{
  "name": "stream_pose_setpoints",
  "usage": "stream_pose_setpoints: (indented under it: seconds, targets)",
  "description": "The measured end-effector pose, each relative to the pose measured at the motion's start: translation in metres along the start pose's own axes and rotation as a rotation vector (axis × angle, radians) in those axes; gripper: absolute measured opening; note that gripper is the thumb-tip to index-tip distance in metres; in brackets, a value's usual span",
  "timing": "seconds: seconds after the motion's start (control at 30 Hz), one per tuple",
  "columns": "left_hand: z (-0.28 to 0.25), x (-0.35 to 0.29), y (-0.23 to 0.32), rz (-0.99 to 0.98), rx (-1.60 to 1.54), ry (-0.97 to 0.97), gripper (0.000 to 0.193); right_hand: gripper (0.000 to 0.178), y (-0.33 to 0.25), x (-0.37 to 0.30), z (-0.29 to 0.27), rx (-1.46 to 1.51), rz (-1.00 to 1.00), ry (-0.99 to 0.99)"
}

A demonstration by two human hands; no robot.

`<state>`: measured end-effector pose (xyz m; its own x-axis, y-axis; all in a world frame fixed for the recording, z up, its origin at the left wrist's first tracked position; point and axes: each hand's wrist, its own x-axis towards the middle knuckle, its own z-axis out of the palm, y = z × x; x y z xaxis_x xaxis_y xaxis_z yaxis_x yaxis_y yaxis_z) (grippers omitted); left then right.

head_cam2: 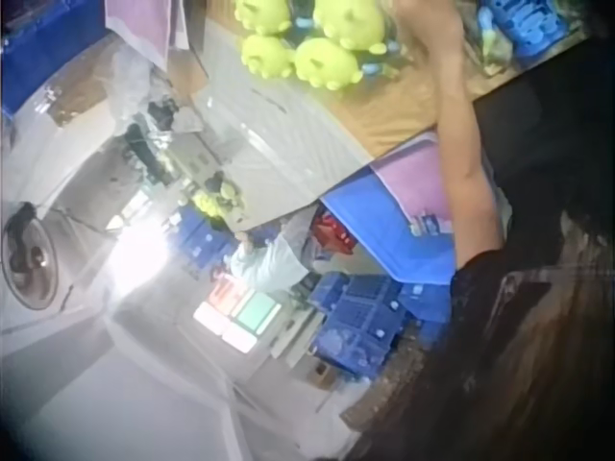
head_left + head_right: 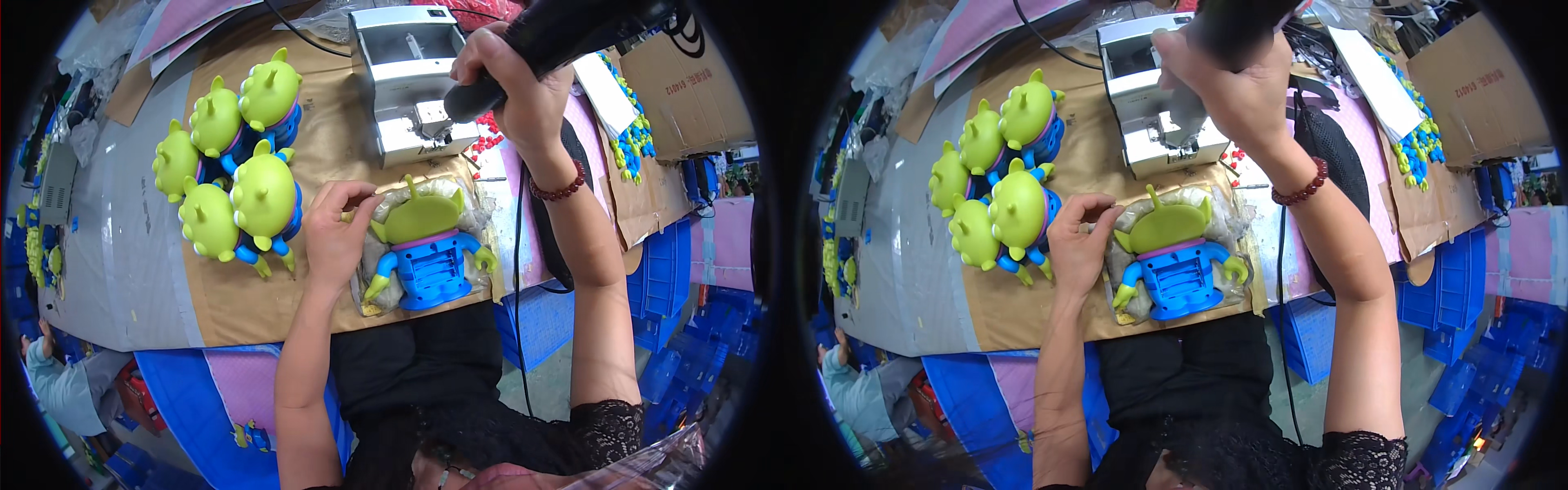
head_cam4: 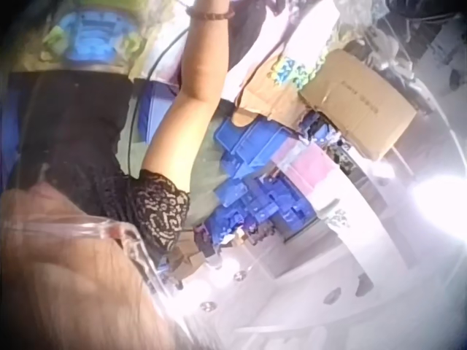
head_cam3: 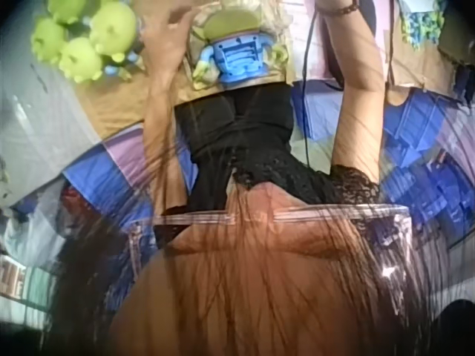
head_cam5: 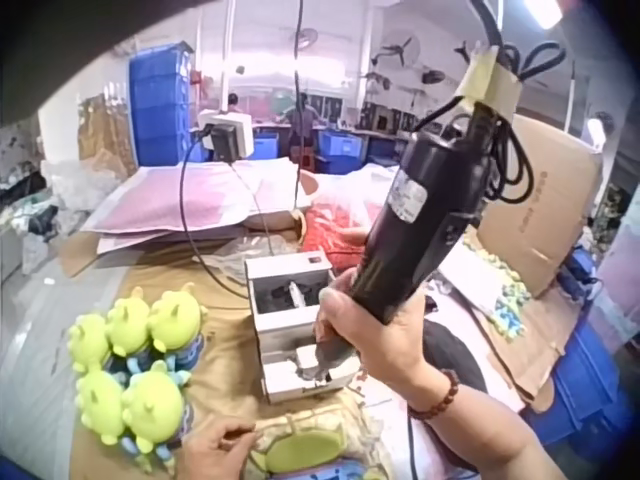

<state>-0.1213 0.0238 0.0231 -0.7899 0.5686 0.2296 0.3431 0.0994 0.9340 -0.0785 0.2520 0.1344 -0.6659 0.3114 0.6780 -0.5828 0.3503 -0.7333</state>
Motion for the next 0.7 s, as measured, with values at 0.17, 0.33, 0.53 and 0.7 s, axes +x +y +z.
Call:
stream_pose_setpoints:
  seconds: [0.17,0.33,0.53,0.7]
  targets:
    - [0.004,0.003,-0.009,0.032,0.054,-0.007,0.015,0.014,0.009,-0.002,0.016,0.023,0.19,0.1]
    - [0.009,0.015,-0.015,-0.033,0.115,-0.039,0.014,0.035,0.013,-0.007,0.033,0.031,0.389,0.152]
    - [0.011,0.039,-0.035,-0.069,0.274,-0.105,0.015,0.016,0.004,-0.006,0.004,0.05,0.338,0.064]
    - [0.02,0.049,-0.051,-0.171,0.355,-0.247,0.018,0.048,-0.044,-0.021,0.011,0.154,0.285,0.044]
